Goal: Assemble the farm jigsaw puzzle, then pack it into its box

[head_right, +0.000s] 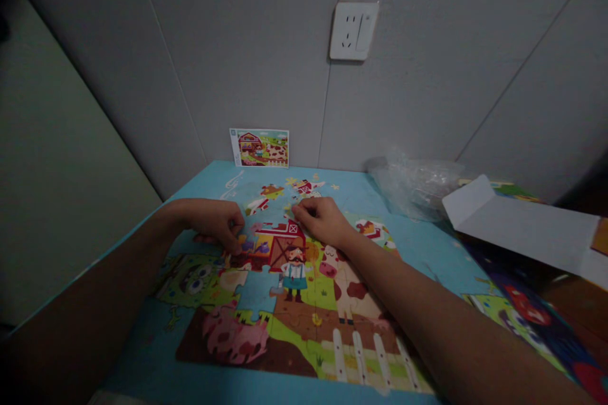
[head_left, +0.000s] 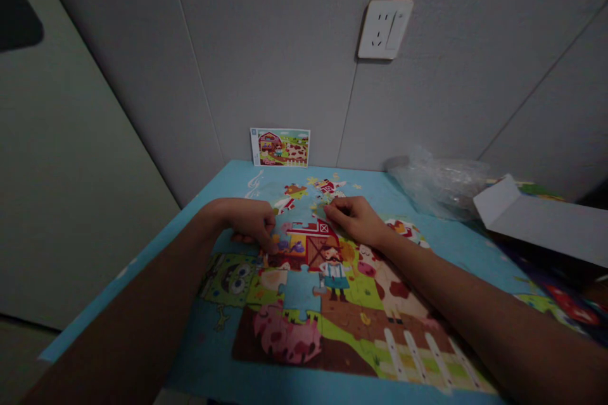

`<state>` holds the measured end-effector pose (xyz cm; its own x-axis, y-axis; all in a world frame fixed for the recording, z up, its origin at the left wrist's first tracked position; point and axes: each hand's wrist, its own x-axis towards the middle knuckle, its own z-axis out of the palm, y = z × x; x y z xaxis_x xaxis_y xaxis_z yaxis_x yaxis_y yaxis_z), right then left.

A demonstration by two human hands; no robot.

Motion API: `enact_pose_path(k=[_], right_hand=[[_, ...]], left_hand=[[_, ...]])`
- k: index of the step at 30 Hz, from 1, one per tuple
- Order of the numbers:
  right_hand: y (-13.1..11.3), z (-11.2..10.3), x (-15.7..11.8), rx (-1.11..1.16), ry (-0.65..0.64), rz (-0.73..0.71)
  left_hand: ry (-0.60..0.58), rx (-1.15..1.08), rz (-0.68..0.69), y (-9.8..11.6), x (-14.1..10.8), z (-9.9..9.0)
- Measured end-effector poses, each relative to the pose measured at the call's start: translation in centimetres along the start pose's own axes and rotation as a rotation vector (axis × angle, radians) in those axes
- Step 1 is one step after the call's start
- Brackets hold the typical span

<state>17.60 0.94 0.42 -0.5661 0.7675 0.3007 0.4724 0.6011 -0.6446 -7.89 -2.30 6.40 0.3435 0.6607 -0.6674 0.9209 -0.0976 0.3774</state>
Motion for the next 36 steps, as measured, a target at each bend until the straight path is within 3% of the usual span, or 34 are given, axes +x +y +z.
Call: enact_pose_path(k=[5, 11, 18, 26, 31, 36], right_hand=[[0.0, 0.0, 0.0, 0.000, 0.003, 0.001], [0.0, 0.0, 0.0, -0.003, 0.002, 0.002], [0.2, 0.1, 0.0, 0.002, 0.002, 0.010], [-0.1, 0.1, 0.1, -0.029, 0.014, 0.001], [-0.2, 0.1, 0.1, -0.027, 0.004, 0.001], [-0.1, 0.1, 0.0, -0.034, 0.000, 0.012]], left_hand=[[0.071, 0.103, -0.059, 0.2, 0.0, 0.0], [0.087, 0.071, 0.037, 0.6, 0.1, 0.2], [-0.047, 0.017, 0.075, 1.0, 0.1, 0.6], [-0.041, -0.017, 0.150, 1.0, 0.7, 0.9], [0.026, 0.027, 0.228, 1.2, 0.8, 0.9], [-0.028, -0.016, 0.245, 1.4, 0.6, 0.9]])
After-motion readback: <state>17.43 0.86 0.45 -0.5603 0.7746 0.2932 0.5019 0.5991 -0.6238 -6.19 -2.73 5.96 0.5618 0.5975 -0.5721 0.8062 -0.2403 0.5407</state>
